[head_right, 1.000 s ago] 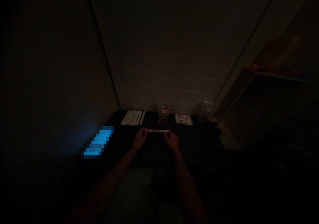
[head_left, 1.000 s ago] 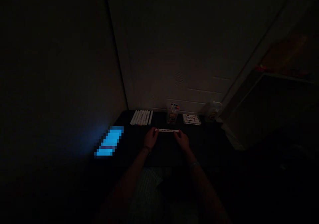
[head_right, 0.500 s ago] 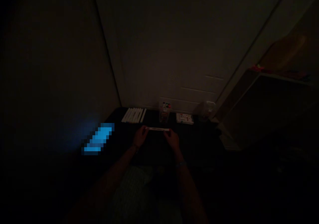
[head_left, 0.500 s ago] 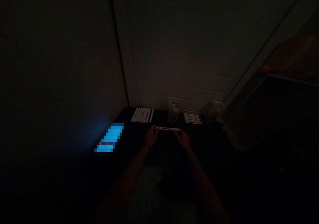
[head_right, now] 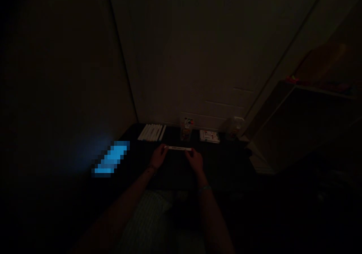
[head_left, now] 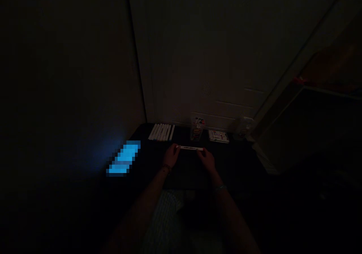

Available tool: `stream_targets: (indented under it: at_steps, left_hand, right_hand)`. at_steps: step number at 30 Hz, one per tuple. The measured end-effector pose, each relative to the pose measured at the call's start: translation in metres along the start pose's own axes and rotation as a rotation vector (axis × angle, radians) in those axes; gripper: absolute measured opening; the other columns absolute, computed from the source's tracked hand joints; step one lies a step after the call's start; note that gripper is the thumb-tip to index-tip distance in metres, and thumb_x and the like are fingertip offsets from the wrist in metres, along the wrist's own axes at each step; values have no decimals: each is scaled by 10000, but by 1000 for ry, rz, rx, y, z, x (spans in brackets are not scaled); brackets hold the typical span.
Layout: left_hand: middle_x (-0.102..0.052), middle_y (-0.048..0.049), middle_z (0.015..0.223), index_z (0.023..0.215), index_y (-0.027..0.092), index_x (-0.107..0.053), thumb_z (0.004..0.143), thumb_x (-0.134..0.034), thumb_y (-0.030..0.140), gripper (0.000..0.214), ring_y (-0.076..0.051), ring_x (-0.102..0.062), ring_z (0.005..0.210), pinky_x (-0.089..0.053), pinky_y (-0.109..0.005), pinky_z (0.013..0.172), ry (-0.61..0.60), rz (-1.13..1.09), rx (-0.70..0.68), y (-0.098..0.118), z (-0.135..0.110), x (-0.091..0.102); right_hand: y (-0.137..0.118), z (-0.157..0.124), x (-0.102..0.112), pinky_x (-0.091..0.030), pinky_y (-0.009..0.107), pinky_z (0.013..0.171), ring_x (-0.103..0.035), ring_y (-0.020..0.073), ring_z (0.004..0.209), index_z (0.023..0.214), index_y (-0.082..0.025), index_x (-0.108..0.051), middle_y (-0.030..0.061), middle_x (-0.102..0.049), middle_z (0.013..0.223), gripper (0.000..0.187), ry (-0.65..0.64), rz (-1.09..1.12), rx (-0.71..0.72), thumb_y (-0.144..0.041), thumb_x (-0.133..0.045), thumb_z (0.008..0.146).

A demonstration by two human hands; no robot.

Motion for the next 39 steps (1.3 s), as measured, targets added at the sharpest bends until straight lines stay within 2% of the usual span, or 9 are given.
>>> stream_targets:
  at_steps: [10,14,20,29,39]
  left_hand:
    - [-575,-6,763,839,195,-525,790,-321,427,313,-106,-514,685,-381,-214,633,-11,7,-12,0,1,0]
    - [-570,1,733,820,191,-527,785,-325,428,313,-98,-503,650,-371,-207,604,13,4,-16,-2,3,-1]
    - [-565,2,736,832,197,-519,784,-326,434,310,-106,-509,665,-374,-214,618,31,15,-15,-2,4,1]
    - [-569,-30,813,868,189,-511,795,-325,399,290,-127,-517,740,-392,-242,688,55,21,-11,-1,5,1]
    - [-564,-35,836,899,194,-501,798,-323,406,295,-133,-517,754,-386,-250,693,70,41,-24,-5,5,-2]
  right_hand:
    - [0,4,-2,-379,198,645,-564,125,743,953,-223,-560,24,-618,811,422,1,-13,-14,-528,-323,784]
    - [-1,6,-1,-378,206,665,-561,134,769,978,-231,-555,17,-617,825,376,-2,-70,-29,-493,-380,772]
    - [-6,6,2,-377,205,712,-549,129,831,1020,-231,-540,16,-611,882,358,-70,-103,-42,-453,-379,790]
    - [-7,5,2,-385,213,675,-558,136,797,980,-252,-559,6,-617,862,433,-79,-5,-30,-560,-347,762]
    - [-3,9,0,-376,220,664,-554,138,777,920,-250,-583,7,-614,833,458,-54,-41,-46,-595,-341,741]
Point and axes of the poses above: each hand's wrist, its own z-axis towards the middle knuckle, its own x-axis out of the back of the hand, y = z × x, the point moved 5 cm from there along z, towards the middle knuckle
